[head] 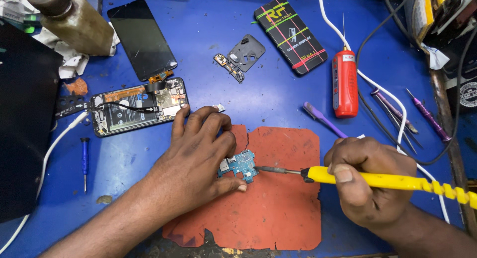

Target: The person holds a disassembled phone motherboard steady on a red mat with one hand while soldering components on the board with a soldering iron, working along different points of the board. Disassembled phones, a screen, and small phone parts lie on the blue workbench around the mat.

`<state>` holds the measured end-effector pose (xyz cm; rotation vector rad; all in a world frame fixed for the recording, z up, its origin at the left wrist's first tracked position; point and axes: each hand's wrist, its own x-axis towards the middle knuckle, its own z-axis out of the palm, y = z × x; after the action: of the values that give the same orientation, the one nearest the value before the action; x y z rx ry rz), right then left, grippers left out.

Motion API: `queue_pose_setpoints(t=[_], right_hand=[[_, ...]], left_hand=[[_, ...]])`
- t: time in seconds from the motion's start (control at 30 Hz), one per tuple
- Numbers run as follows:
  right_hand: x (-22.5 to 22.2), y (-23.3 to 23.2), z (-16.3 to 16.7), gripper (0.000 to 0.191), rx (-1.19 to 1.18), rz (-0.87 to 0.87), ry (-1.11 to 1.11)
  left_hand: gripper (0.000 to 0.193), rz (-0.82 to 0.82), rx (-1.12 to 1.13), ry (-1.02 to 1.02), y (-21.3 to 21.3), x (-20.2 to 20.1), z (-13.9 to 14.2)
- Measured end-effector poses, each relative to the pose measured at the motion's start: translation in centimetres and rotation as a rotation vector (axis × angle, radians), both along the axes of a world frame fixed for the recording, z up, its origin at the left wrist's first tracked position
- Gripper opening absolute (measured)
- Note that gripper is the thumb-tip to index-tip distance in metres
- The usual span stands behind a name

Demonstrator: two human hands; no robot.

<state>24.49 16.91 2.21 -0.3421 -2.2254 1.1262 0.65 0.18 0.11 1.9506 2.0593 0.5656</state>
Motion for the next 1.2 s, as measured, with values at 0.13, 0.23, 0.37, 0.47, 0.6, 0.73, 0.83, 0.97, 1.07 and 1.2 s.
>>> queue_pose_setpoints(t=[0.13, 0.23, 0.37, 0.47, 0.6, 0.73, 0.83, 0.97, 1.07, 1.2], right_hand=[[-0.13, -0.07, -0.05, 0.013, -0.004, 0.039, 0.038], [-0.06, 0.11, 0.11, 0.014, 0.002, 0.005, 0.003], [-0.12, -0.06, 0.06, 0.013, -0.010, 0.032, 0.016], [-0.09, -0.04, 0.14, 0.013, -0.002, 0.006, -0.003], [-0.09, -0.02, 0.16, 0.013, -0.010, 0.011, -0.006], [-0.21, -0.10, -0.02, 0.012, 0.000, -0.005, -0.007], [-0.14, 0.01, 0.07, 0.013, -0.001, 0.006, 0.003], [-0.24, -0.10, 0.03, 0.012, -0.012, -0.013, -0.012], [-0.20, 0.03, 0.20, 0.012, 0.000, -0.005, -0.018], [-0.27, -0.06, 0.12, 0.012, 0.004, -0.004, -0.006]], left_hand=[[0.069, 0.000, 0.009, 0.004, 0.00, -0.01, 0.02], [0.069, -0.003, 0.009, 0.002, -0.03, 0.01, 0.07], [0.069, -0.001, 0.004, -0.004, 0.00, 0.04, 0.12], [0.068, 0.000, -0.004, -0.006, -0.01, 0.03, 0.19], [0.068, -0.002, 0.000, -0.007, 0.06, 0.02, 0.22], [0.068, 0.000, -0.008, -0.008, 0.03, 0.04, 0.21], [0.068, 0.002, 0.000, -0.003, -0.02, 0.05, 0.19], [0.069, 0.000, -0.013, -0.007, 0.05, 0.06, 0.16], [0.068, 0.001, -0.016, -0.009, 0.04, 0.04, 0.18], [0.071, 0.001, -0.025, -0.018, 0.14, -0.02, 0.13]])
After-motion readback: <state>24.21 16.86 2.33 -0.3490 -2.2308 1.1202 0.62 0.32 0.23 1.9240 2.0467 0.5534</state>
